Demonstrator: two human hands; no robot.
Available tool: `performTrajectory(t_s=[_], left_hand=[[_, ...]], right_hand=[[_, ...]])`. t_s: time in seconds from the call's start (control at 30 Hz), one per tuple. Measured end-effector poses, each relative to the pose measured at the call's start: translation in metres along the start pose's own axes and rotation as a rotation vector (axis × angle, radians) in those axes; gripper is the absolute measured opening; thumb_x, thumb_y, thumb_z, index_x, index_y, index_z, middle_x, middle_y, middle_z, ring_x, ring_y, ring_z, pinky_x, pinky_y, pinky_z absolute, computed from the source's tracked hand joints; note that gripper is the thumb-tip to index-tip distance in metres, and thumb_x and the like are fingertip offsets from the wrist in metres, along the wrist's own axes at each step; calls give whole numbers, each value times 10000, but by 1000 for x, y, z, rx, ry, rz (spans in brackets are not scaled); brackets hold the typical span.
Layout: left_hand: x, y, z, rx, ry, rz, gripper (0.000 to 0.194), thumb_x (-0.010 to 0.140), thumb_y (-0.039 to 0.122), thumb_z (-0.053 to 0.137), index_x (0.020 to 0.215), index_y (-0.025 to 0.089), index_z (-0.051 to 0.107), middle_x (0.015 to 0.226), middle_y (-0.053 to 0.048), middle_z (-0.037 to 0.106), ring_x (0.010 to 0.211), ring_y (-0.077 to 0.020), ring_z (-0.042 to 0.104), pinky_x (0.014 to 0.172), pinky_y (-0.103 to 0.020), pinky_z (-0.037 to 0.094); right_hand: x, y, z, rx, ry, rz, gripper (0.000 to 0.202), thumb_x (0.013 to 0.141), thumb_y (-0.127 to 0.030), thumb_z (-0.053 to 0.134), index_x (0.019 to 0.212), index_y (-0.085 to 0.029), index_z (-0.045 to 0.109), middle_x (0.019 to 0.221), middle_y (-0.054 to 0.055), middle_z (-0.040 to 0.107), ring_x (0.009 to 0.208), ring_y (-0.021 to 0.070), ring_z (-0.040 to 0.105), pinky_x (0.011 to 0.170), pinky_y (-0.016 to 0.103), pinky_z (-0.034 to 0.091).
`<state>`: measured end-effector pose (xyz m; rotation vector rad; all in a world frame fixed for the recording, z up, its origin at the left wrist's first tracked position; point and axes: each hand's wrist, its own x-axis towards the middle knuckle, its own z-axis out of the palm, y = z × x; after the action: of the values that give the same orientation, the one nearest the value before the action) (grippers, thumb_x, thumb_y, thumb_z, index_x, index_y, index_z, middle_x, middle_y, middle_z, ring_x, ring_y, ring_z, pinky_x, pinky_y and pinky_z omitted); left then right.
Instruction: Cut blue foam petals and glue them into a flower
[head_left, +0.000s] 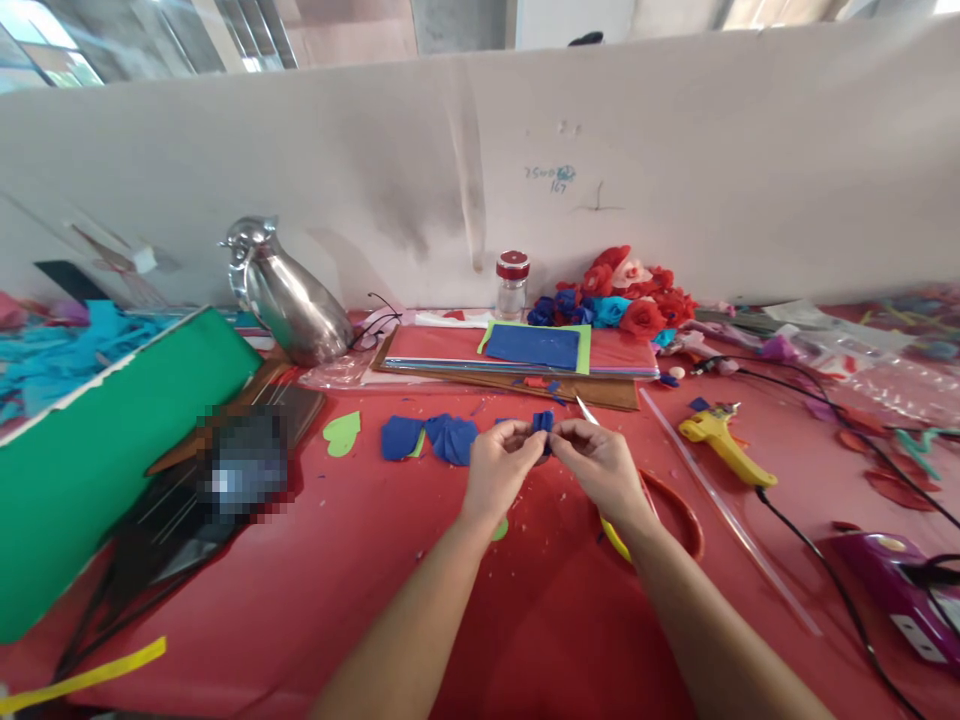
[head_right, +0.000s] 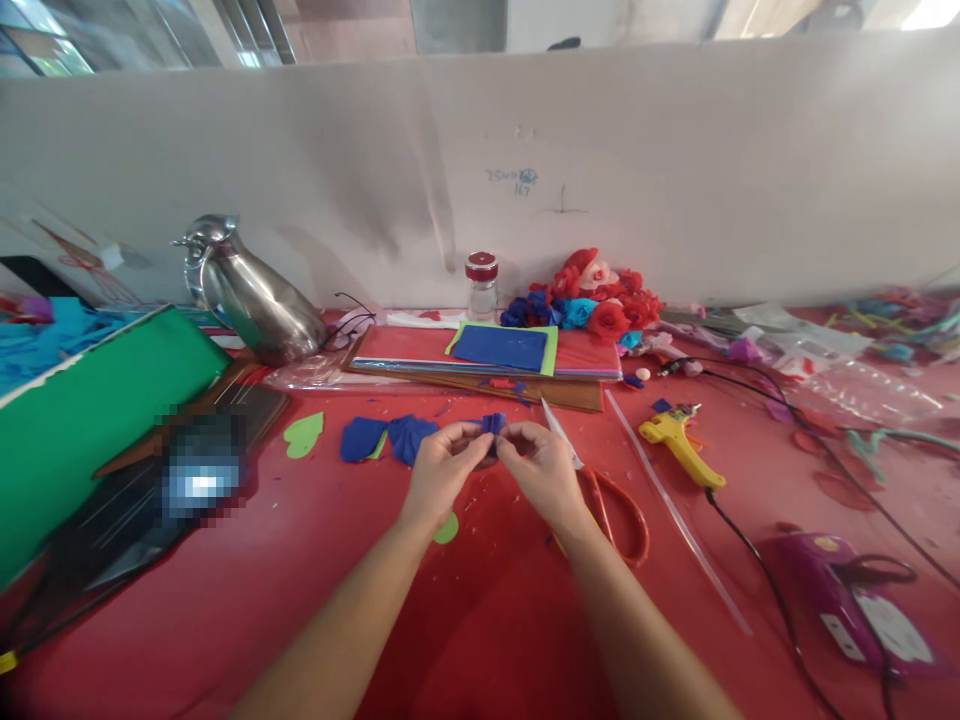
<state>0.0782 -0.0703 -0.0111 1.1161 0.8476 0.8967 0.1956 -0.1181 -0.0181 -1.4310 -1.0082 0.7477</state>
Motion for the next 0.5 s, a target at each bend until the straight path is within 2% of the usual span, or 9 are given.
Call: performTrajectory(t_s=[0.17,0.27,0.5], left_hand=[[0,1,0,-30,65,-40,118,627,250,649,648,141,608,592,19,610,551,-114,586,596,-262,538],[0,3,1,-72,61,-55,127,648,266,615,664,140,621,611,11,625,560,-114,590,589,-254,535],[-1,4,2,-81,48,-80,190,588,279,710,665,127,625,615,4,627,569,-107,589,621,-264,546]], right_hand=[[-1,1,1,-23,-28,-6,134,681,-300,588,687,-176,638,651,12,630,614,147,561,593,256,446],[-1,-4,1,7,-14,-2,157,679,-325,587,663,-173,624,622,4,607,583,134,534,570,249,439],[0,-8,0,-20,-18,-19,175,678,-345,596,658,-175,629,625,17,621,589,145,544,564,257,449]])
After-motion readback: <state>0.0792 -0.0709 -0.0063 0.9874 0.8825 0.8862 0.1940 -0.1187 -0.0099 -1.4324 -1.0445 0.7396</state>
